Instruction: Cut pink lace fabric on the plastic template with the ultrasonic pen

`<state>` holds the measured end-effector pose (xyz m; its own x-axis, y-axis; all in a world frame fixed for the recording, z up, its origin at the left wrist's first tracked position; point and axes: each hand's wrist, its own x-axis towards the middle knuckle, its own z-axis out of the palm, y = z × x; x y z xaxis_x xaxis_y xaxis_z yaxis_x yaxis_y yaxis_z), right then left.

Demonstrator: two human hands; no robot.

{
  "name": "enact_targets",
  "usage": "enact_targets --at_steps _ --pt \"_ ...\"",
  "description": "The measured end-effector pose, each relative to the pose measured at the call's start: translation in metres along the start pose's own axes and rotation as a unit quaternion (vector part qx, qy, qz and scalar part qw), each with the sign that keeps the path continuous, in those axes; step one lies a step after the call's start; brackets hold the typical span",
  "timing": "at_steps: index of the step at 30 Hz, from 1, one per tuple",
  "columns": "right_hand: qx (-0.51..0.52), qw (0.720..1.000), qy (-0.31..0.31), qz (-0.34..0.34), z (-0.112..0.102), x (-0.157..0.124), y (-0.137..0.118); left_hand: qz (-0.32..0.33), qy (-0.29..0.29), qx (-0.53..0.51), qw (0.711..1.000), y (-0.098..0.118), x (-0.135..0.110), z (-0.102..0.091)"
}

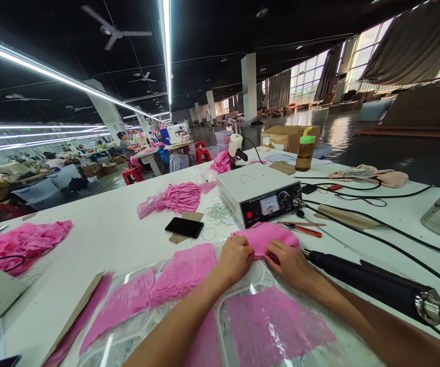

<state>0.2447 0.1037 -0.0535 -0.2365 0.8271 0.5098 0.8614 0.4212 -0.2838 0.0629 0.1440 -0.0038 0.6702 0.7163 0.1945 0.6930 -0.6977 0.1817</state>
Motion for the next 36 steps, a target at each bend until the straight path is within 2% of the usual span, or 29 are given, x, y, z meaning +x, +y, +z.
enact_targets --at_steps 10,21,28,32,36 --pt "0.028 0.999 -0.009 0.012 -0.003 0.001 -0.002 -0.025 -0.005 0.019 1.000 -0.002 0.006 -0.002" --pt "0.031 0.999 0.011 0.024 0.001 0.003 0.002 0.019 -0.041 0.049 0.998 0.002 0.006 -0.004" --pt "0.035 0.999 0.013 0.020 -0.003 0.002 -0.001 0.003 -0.032 0.050 0.998 0.005 0.008 -0.014" --pt "0.037 0.999 0.009 0.014 -0.012 0.000 -0.004 0.006 -0.021 0.046 0.999 0.004 0.003 -0.021" --pt "0.037 0.999 -0.006 -0.005 -0.025 -0.008 -0.012 0.018 -0.022 0.044 0.999 0.007 -0.016 -0.027"
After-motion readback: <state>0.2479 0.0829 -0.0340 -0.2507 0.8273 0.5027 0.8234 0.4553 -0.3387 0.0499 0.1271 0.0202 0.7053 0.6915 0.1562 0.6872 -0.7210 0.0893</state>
